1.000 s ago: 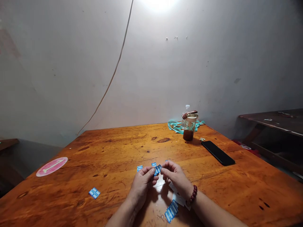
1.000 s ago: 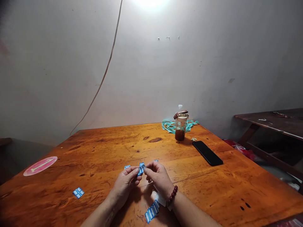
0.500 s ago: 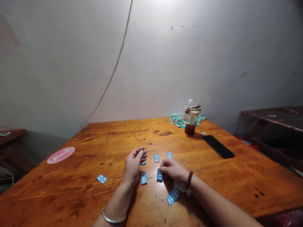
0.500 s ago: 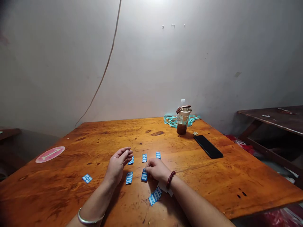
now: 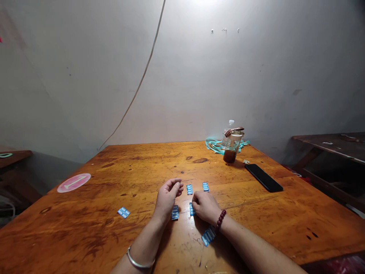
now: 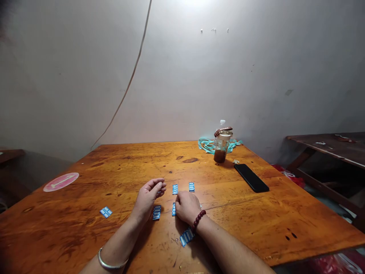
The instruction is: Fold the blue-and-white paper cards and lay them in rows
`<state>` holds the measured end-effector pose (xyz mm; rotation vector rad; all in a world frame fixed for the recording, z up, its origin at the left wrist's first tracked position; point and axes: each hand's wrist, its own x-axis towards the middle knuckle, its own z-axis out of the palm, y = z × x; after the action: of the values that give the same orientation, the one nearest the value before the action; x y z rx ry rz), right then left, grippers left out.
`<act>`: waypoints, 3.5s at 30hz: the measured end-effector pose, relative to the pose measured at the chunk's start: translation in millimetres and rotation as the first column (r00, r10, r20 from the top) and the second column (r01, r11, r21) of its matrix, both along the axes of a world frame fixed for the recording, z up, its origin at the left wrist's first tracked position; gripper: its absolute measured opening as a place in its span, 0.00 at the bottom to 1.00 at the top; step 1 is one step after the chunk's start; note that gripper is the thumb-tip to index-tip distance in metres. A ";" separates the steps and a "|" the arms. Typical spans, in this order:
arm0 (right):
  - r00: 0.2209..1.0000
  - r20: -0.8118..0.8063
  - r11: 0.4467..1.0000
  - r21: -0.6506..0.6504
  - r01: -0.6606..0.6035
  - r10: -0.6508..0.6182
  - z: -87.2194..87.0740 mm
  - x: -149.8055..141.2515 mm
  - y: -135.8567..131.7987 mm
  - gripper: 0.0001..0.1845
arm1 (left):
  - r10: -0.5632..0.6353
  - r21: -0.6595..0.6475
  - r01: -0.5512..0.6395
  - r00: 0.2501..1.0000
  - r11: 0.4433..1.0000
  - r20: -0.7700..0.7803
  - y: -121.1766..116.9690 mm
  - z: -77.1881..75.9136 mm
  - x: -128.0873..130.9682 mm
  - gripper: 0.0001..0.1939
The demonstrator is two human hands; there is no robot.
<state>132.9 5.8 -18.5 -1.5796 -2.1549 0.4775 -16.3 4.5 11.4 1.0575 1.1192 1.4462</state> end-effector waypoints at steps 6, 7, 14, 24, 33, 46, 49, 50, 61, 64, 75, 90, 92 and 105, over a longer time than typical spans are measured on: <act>1.000 0.014 1.000 0.008 -0.009 0.009 3.6 1.7 -1.7 0.07 | -0.003 0.008 0.004 1.000 1.000 -0.023 0.8 -3.3 0.9 0.16; 1.000 0.009 1.000 0.016 -0.011 0.011 4.1 1.9 -2.3 0.07 | 0.004 0.011 -0.003 1.000 1.000 -0.027 1.0 -3.8 0.6 0.17; 0.998 0.026 0.997 0.040 -0.058 0.057 5.8 0.8 -3.2 0.07 | 0.012 0.013 -0.011 0.998 1.000 -0.058 2.6 -5.9 -0.9 0.16; 0.994 -0.060 0.986 -0.129 -0.101 0.094 47.7 75.5 7.4 0.08 | -0.092 0.034 0.103 0.969 0.994 -0.231 -8.2 4.1 8.2 0.13; 0.987 0.052 0.965 -0.225 -0.136 0.151 23.1 75.5 18.7 0.14 | -0.206 0.066 0.277 0.834 0.959 -0.512 -16.0 -0.5 20.5 0.11; 0.847 -0.497 0.981 0.070 -0.180 0.191 13.6 49.2 1.8 0.12 | -0.258 0.043 0.351 0.761 0.935 -0.595 -17.0 -7.2 25.3 0.11; 0.887 -0.394 0.948 0.291 -0.127 0.240 18.2 39.1 -7.2 0.15 | -0.275 0.031 0.346 0.796 0.938 -0.540 -21.2 -5.9 29.4 0.14; 0.909 -0.325 0.923 0.359 -0.135 0.260 18.8 36.7 -10.6 0.16 | -0.273 0.024 0.329 0.820 0.944 -0.503 -23.2 -5.0 30.8 0.15; 0.911 0.042 0.676 0.656 -0.335 0.410 16.6 29.0 -20.4 0.41 | -0.318 -0.142 0.305 0.945 0.942 -0.080 -23.6 -8.1 34.8 0.22; 0.899 0.005 0.698 0.628 -0.344 0.438 17.2 27.8 -23.4 0.40 | -0.298 -0.119 0.292 0.954 0.949 -0.036 -22.8 -9.8 34.2 0.21; 0.951 -0.229 0.973 0.153 -0.174 0.206 21.0 60.3 -10.7 0.11 | -0.208 -0.042 0.206 0.977 0.978 -0.040 -16.0 -8.9 24.0 0.14; 0.947 -0.117 0.915 -0.246 -0.318 0.298 18.0 80.6 -0.4 0.05 | -0.155 0.030 0.169 0.949 0.985 -0.276 -7.7 -6.0 13.8 0.11; 0.954 -0.138 0.932 -0.218 -0.290 0.265 18.6 82.4 1.0 0.06 | -0.158 0.032 0.177 0.936 0.984 -0.314 -7.9 -4.7 14.2 0.11; 0.960 0.018 0.952 -0.141 -0.273 0.278 22.5 86.2 2.4 0.12 | -0.149 0.054 0.181 0.917 0.982 -0.370 -12.3 0.0 19.3 0.08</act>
<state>219.1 8.2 4.0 -1.3685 -2.4321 0.7027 3.1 -7.8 11.4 1.4916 1.1985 1.2004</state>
